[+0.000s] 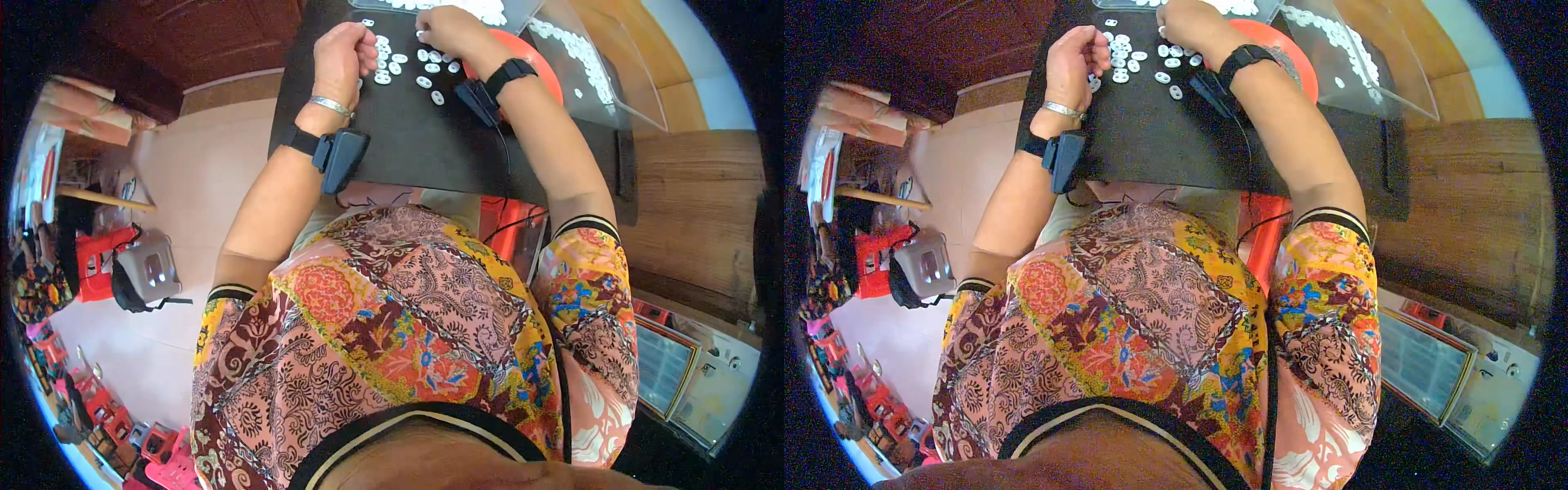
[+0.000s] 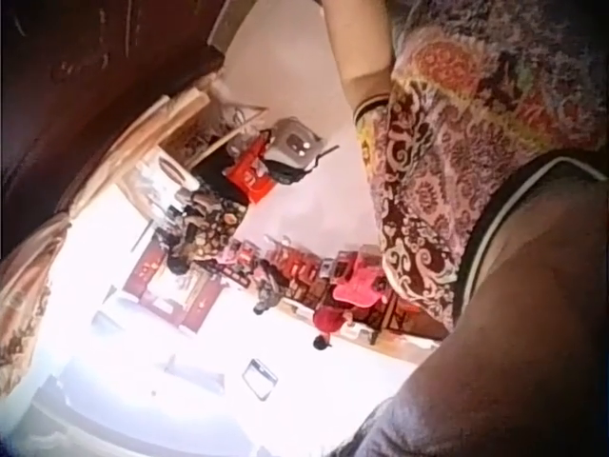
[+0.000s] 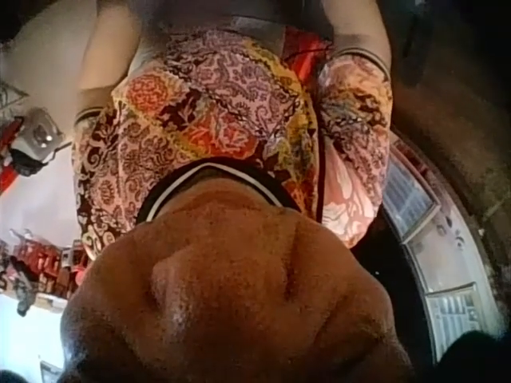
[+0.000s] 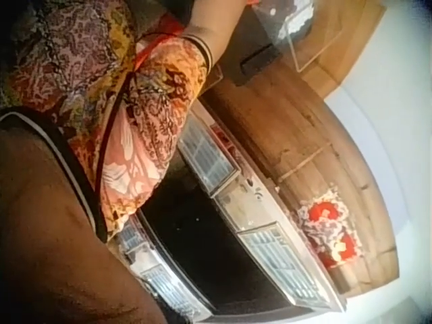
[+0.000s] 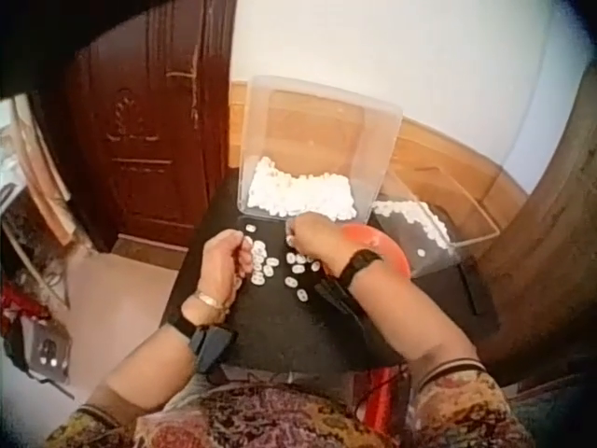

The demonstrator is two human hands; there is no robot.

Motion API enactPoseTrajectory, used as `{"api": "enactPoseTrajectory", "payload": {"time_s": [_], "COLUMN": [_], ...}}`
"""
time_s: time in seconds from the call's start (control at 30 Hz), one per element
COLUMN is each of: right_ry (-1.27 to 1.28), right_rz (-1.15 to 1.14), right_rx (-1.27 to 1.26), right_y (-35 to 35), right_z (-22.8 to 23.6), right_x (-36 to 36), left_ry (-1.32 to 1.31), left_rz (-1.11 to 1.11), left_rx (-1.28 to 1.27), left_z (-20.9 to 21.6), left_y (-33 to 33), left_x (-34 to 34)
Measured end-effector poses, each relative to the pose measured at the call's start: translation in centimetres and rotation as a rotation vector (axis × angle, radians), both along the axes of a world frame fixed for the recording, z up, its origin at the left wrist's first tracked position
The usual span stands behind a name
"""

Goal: The person is manually inserting small metal pins into white plastic connector pieces on a workbench.

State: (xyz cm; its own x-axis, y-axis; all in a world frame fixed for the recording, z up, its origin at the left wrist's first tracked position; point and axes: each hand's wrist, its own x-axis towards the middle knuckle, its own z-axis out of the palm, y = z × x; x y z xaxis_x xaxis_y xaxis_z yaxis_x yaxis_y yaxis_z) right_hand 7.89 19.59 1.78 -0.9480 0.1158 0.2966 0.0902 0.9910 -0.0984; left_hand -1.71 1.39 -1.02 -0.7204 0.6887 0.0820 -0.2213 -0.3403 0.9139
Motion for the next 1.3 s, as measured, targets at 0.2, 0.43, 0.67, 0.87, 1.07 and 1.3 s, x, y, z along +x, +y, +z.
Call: {"api": "enactPoseTrajectory", "payload": {"time_s": [0.2, 0.43, 0.67, 0.87, 1.07, 1.3], "right_ry": [-0.399, -0.395, -0.138, -0.059, -0.11, -0.083], "right_rz": [-0.321, -0.071, -0.001, -0.073, -0.081, -0.013], "right_rx": [-0.289, -0.333, -0.008, 0.063, -0.066, -0.14], "right_y": [-0.2, -0.7, -3.8, -4.3, -3.1, -5.1], "right_z": [0.8, 1.0, 0.2, -0.7, -2.4, -2.8], "right_x": [-0.6, -0.8, -4.9, -6.9, -8.6, -4.8], "left_ry": [-0.075, 0.022, -0.004, -0.112, -0.175, -0.014], "left_rz": [0.031, 0.423, 0.313, 0.298, 0.246, 0.126], "left_rx": [0.081, 0.133, -0.017, -0.045, 0.017, -0.146], "left_z": [0.3, -0.5, -1.7, -2.4, -1.6, -1.4], "left_y": [-0.3, -0.3, 0.2, 0.0, 0.9, 0.9], "left_x": [-0.4, -2.9, -3.1, -3.9, -3.1, -2.5]}}
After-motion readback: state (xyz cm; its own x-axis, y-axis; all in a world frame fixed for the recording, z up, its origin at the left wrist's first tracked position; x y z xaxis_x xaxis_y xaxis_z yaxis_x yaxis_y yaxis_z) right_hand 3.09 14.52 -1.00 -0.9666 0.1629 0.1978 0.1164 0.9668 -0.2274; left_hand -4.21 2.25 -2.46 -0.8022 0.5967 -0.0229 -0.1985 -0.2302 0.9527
